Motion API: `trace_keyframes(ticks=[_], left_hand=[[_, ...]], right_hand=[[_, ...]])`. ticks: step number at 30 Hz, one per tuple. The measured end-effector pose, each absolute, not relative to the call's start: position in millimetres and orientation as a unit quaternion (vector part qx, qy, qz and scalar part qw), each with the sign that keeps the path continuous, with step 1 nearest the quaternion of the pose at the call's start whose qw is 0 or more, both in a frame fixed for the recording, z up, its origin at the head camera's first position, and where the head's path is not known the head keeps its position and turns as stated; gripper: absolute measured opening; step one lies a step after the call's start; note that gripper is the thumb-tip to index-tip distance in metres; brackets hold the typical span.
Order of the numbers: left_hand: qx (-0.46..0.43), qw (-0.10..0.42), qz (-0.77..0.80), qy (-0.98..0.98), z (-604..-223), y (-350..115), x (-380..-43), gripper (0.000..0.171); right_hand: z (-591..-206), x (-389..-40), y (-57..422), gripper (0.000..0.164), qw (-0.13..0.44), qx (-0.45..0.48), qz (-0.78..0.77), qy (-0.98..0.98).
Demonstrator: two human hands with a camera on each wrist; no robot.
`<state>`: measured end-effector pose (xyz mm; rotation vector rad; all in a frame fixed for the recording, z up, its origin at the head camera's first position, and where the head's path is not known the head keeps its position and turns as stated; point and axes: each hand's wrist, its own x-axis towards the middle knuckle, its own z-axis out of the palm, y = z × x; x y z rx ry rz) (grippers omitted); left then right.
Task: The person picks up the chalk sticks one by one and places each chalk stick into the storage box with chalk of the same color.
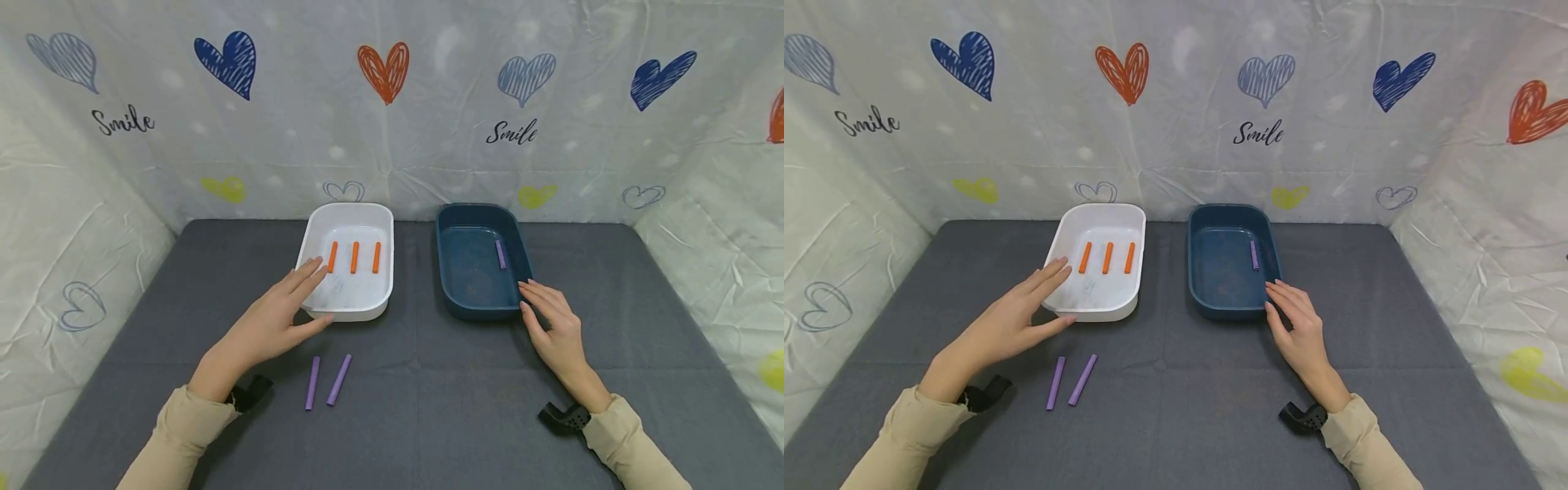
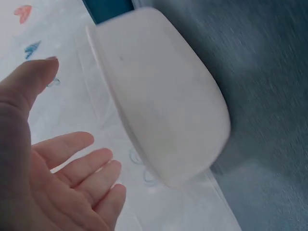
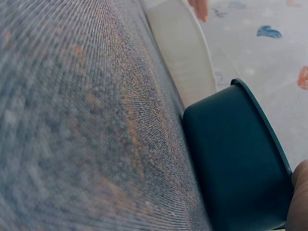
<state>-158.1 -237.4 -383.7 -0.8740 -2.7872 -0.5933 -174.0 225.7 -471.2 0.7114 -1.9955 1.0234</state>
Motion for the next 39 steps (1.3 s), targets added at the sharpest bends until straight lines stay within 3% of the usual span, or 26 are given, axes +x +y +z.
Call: trace_keyframes(ticks=[13, 18, 23, 39], left_hand=[[-0.411, 0.115, -0.296, -0.855, -383.1, -218.4, -130.1, 0.074], [-0.458, 0.065, -0.343, -0.818, -388.1, -216.9, -123.4, 0.070], [-0.469, 0.022, -0.294, -0.833, -394.1, -217.9, -116.1, 0.071], [-0.415, -0.104, -0.156, -0.891, -400.5, -216.9, -110.8, 0.089]], right_hand=[[-472.0, -174.1, 226.2, 0.039, 0.379, 0.274, 0.406, -0.785], [-471.2, -172.5, 225.8, 0.039, 0.374, 0.267, 0.407, -0.790], [-469.2, -171.3, 224.9, 0.039, 0.371, 0.267, 0.407, -0.791], [-473.2, -174.9, 226.4, 0.039, 0.382, 0.272, 0.407, -0.784]])
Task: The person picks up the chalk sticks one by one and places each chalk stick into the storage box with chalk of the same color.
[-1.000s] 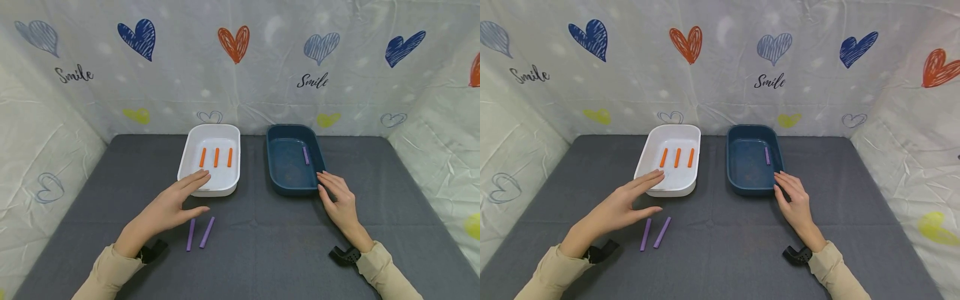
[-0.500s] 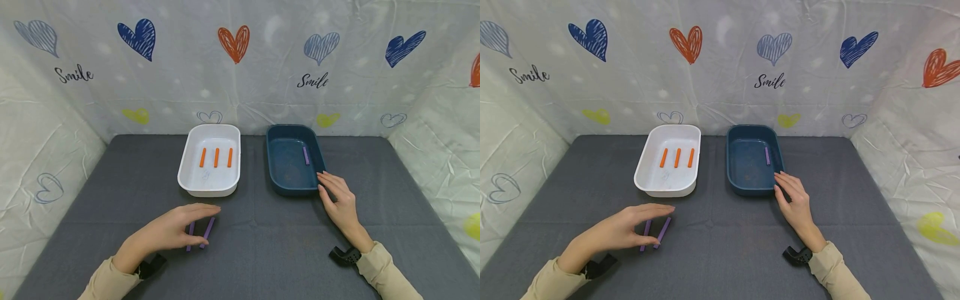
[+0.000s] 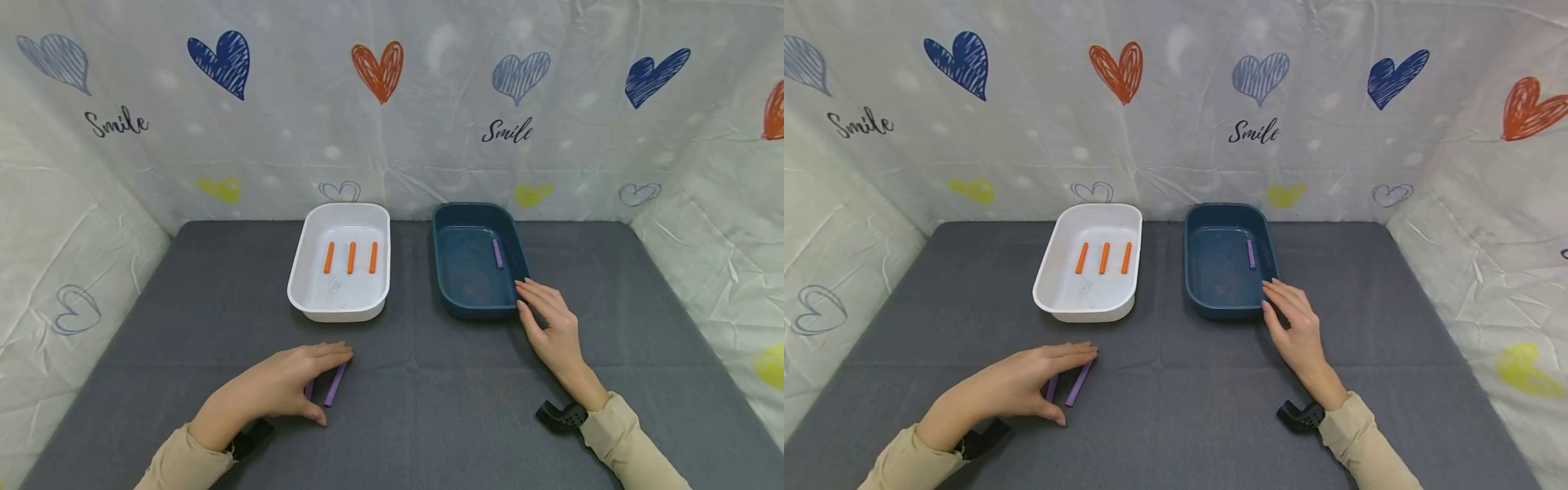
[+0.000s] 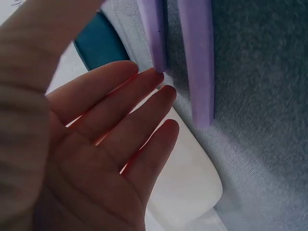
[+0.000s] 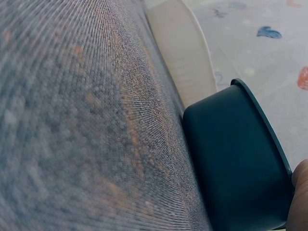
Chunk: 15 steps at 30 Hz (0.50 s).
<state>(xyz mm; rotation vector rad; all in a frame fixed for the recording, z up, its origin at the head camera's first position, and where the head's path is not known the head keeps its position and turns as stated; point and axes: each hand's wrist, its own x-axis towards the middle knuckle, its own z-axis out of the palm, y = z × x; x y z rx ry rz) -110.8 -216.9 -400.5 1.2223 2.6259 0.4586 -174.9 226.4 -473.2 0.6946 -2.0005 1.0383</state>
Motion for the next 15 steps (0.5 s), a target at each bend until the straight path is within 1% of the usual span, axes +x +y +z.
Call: trace_keyframes(ticks=[5, 10, 15], left_hand=[[0.405, 0.114, 0.145, 0.896, -401.4, -214.4, -110.9, 0.081], [0.406, 0.097, 0.141, 0.898, -403.7, -213.4, -110.2, 0.074], [0.414, 0.083, 0.144, 0.895, -403.9, -211.5, -110.6, 0.071]], right_hand=[[-472.0, -174.5, 225.9, 0.040, 0.379, 0.271, 0.407, -0.786], [-472.0, -174.1, 226.3, 0.039, 0.375, 0.268, 0.408, -0.788], [-472.2, -174.3, 226.8, 0.039, 0.373, 0.267, 0.410, -0.788]])
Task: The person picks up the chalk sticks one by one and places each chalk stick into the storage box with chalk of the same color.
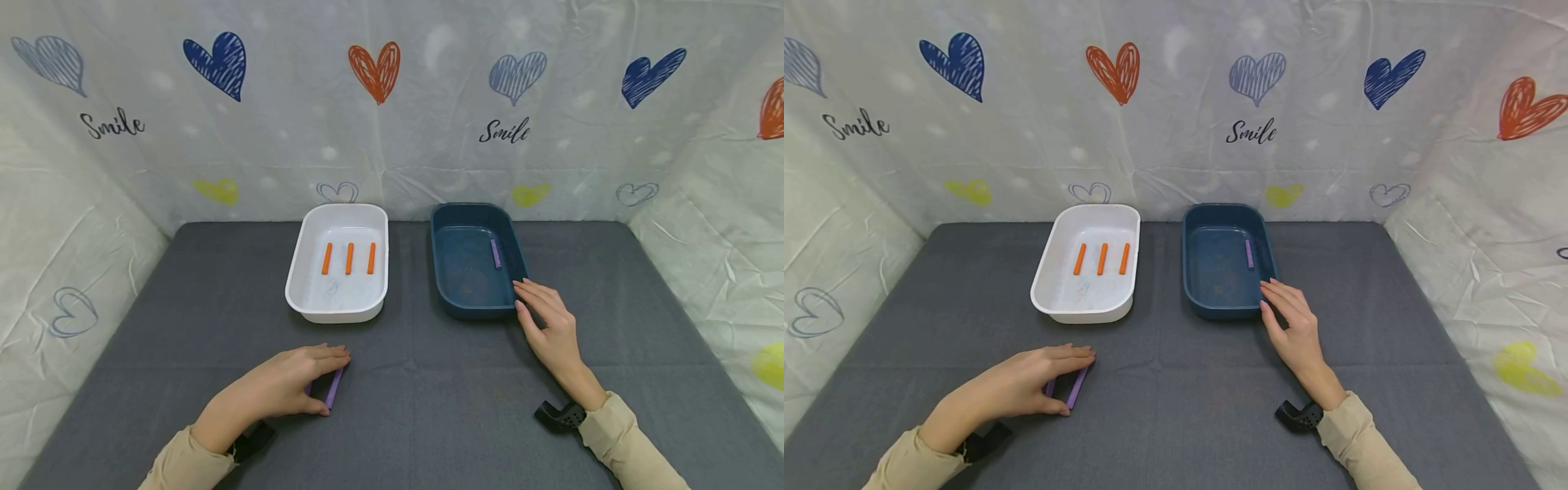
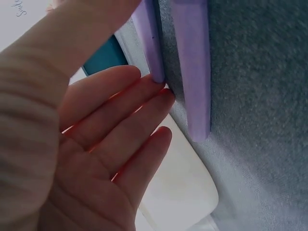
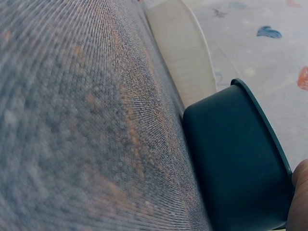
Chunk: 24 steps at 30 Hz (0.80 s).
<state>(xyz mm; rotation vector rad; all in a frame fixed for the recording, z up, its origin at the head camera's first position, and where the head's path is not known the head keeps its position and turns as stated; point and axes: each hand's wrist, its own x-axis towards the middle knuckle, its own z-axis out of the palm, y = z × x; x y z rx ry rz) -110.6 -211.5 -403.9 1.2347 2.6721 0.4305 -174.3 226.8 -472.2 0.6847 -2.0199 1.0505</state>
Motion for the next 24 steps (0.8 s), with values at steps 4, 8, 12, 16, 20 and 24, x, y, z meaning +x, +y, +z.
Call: trace_keyframes(ticks=[4, 8, 12, 16, 20, 24], left_hand=[[0.410, 0.075, 0.148, 0.897, -405.1, -207.4, -110.8, 0.069], [0.401, 0.068, 0.147, 0.902, -407.3, -200.5, -110.6, 0.068], [0.388, 0.064, 0.167, 0.904, -409.8, -193.8, -109.7, 0.068], [0.376, 0.057, 0.226, 0.897, -411.3, -186.4, -110.0, 0.069], [0.361, 0.045, 0.274, 0.890, -411.1, -178.9, -111.0, 0.070], [0.350, 0.039, 0.301, 0.886, -409.5, -171.3, -112.0, 0.072]], right_hand=[[-471.7, -174.0, 226.7, 0.039, 0.372, 0.267, 0.411, -0.788], [-470.7, -173.4, 226.6, 0.037, 0.368, 0.265, 0.412, -0.790], [-470.3, -173.0, 226.3, 0.037, 0.365, 0.263, 0.413, -0.792], [-471.0, -173.2, 226.3, 0.038, 0.367, 0.262, 0.414, -0.791], [-471.7, -173.9, 226.6, 0.039, 0.368, 0.264, 0.413, -0.790], [-472.3, -174.5, 226.6, 0.040, 0.370, 0.266, 0.413, -0.789]])
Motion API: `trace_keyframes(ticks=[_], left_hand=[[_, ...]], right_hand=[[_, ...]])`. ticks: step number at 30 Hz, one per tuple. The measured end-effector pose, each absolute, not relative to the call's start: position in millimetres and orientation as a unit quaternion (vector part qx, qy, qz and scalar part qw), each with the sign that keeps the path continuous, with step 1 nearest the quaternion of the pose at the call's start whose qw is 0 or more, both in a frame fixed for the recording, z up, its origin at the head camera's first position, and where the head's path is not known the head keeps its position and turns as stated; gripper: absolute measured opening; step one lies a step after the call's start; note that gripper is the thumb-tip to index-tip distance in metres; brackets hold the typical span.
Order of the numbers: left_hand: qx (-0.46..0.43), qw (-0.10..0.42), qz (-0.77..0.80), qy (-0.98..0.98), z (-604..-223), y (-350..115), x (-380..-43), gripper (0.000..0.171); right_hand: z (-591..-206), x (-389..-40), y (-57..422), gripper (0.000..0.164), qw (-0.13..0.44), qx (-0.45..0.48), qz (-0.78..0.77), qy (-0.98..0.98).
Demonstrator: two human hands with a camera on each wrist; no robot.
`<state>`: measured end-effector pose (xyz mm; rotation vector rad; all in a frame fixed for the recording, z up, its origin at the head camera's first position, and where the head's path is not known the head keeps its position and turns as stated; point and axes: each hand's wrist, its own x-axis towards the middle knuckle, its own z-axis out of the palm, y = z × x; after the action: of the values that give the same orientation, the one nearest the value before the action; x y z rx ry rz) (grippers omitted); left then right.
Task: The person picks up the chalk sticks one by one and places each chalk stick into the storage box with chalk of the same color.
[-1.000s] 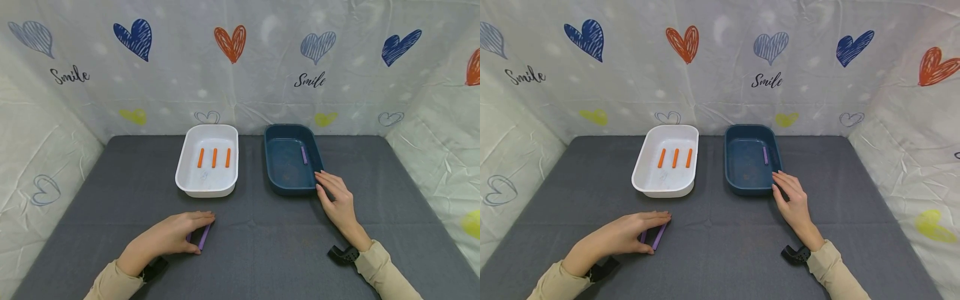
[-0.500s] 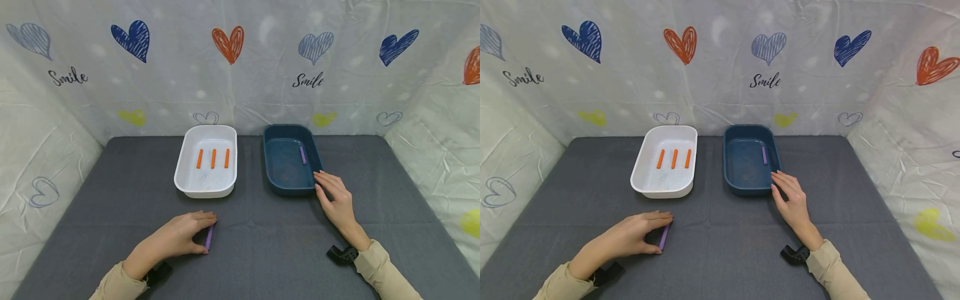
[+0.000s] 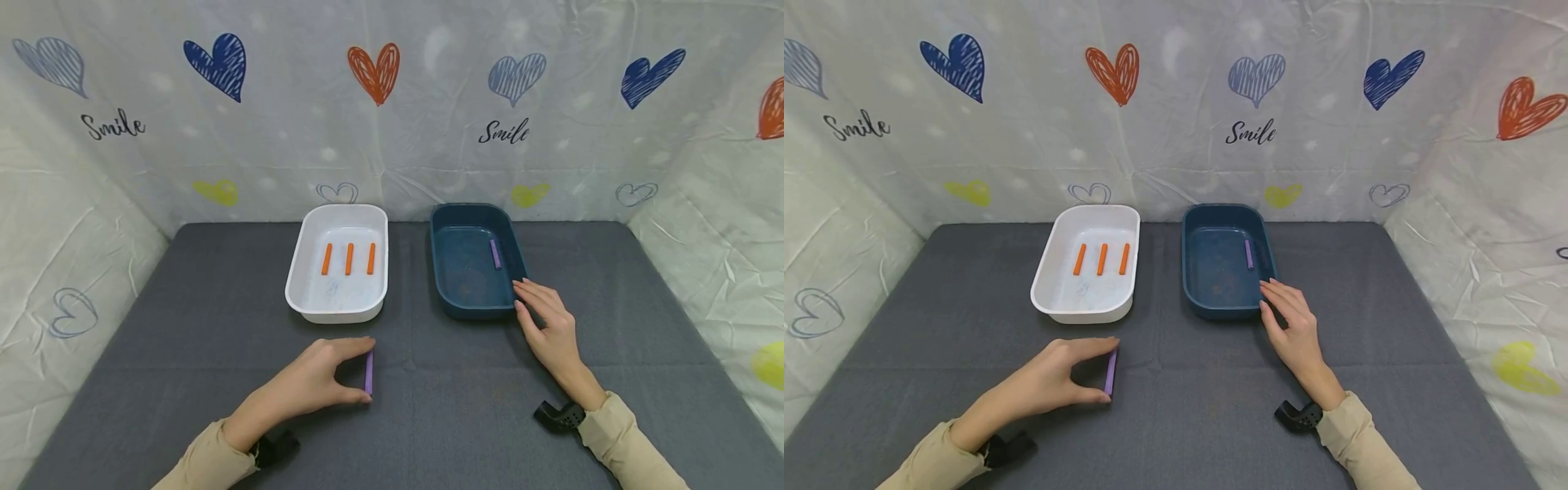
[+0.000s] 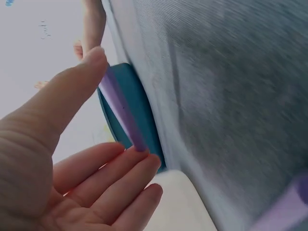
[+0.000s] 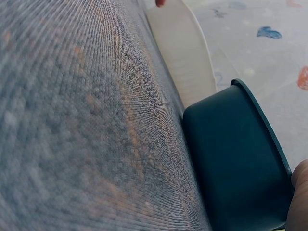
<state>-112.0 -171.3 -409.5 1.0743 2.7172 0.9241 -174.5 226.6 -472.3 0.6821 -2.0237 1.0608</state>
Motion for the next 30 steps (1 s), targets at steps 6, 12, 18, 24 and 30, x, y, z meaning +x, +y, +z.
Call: trace_keyframes(ticks=[6, 12, 18, 24, 30], left_hand=[[0.333, 0.048, 0.342, 0.878, -402.3, -159.2, -113.6, 0.078], [0.296, 0.034, 0.386, 0.873, -394.2, -146.7, -116.1, 0.080], [0.269, -0.003, 0.417, 0.868, -390.2, -138.1, -119.9, 0.078], [0.247, 0.023, 0.443, 0.861, -384.8, -127.5, -127.5, 0.076], [0.251, 0.031, 0.450, 0.856, -379.1, -113.4, -136.1, 0.076]], right_hand=[[-472.3, -174.1, 226.4, 0.040, 0.369, 0.266, 0.413, -0.789], [-471.8, -172.8, 226.5, 0.039, 0.367, 0.264, 0.412, -0.791], [-471.5, -172.7, 226.1, 0.039, 0.368, 0.268, 0.411, -0.790], [-470.8, -172.8, 225.9, 0.039, 0.371, 0.266, 0.410, -0.789], [-470.3, -172.7, 225.0, 0.039, 0.369, 0.264, 0.410, -0.791]])
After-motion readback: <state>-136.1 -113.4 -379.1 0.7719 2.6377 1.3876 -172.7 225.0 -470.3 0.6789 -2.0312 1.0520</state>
